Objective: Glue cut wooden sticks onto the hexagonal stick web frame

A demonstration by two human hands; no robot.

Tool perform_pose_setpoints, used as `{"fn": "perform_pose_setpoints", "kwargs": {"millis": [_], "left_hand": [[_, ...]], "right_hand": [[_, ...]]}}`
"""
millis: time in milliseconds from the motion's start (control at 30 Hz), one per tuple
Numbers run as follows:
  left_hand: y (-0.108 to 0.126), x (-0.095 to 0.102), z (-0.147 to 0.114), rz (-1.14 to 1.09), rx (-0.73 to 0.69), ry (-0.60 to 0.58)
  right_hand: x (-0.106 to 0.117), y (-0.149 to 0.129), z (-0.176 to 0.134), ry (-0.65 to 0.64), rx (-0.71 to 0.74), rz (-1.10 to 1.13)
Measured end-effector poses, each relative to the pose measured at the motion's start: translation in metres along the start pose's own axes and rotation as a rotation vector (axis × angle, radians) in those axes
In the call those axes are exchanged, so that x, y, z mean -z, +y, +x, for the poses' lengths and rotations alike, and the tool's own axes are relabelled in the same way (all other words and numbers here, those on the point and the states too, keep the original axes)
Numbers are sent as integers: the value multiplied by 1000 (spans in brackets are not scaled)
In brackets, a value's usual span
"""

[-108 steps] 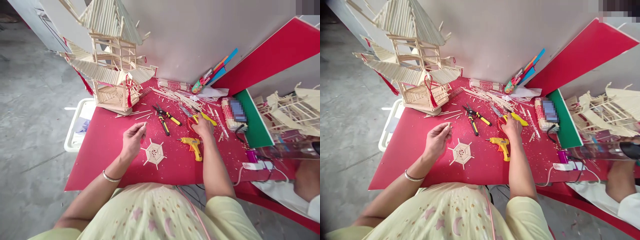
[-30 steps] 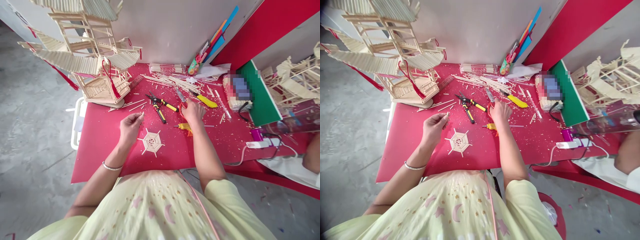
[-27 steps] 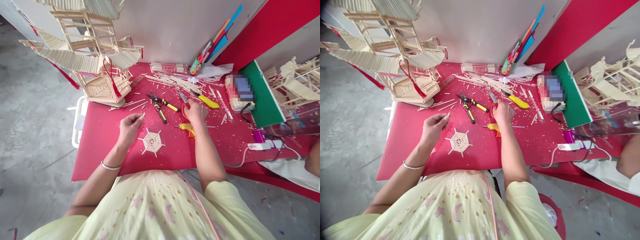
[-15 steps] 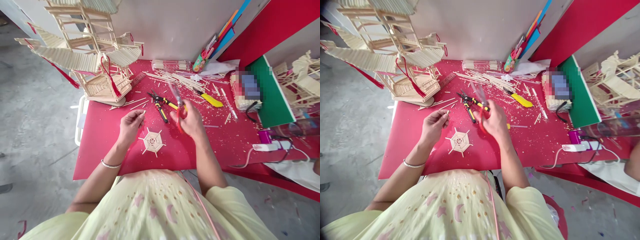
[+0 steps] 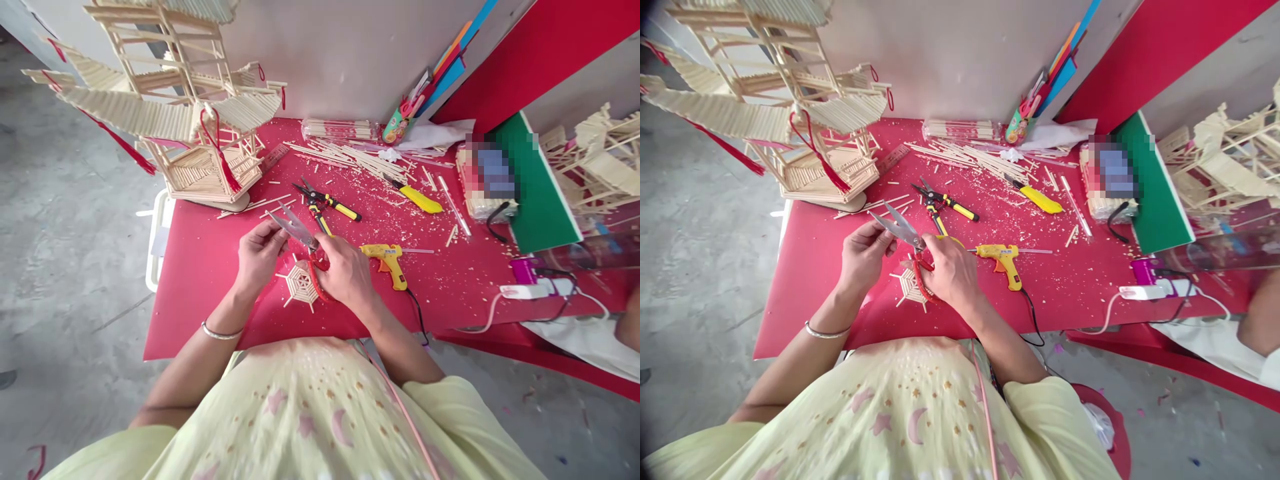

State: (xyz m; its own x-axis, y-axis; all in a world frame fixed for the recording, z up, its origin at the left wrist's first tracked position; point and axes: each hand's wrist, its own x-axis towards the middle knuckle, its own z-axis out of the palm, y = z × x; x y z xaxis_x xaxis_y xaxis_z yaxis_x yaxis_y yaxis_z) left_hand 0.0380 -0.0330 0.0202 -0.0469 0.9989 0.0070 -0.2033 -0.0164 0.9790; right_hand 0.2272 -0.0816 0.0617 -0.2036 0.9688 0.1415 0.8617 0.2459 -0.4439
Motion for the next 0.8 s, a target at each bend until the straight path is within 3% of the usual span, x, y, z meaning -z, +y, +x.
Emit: {"fn": "perform_pose_setpoints", "kwargs": {"millis": [467,633,800], "left_hand": [[3,-16,-14,228,-187,169],[3,-17,-14,224,-204,207],[-4,-13,-9,69,-143,183]], "right_hand": [[-23,-20,-6,22,-88,68],[-24,-21,-5,-24,-98,42],[-19,-16,-2,-5,-80,121]]}}
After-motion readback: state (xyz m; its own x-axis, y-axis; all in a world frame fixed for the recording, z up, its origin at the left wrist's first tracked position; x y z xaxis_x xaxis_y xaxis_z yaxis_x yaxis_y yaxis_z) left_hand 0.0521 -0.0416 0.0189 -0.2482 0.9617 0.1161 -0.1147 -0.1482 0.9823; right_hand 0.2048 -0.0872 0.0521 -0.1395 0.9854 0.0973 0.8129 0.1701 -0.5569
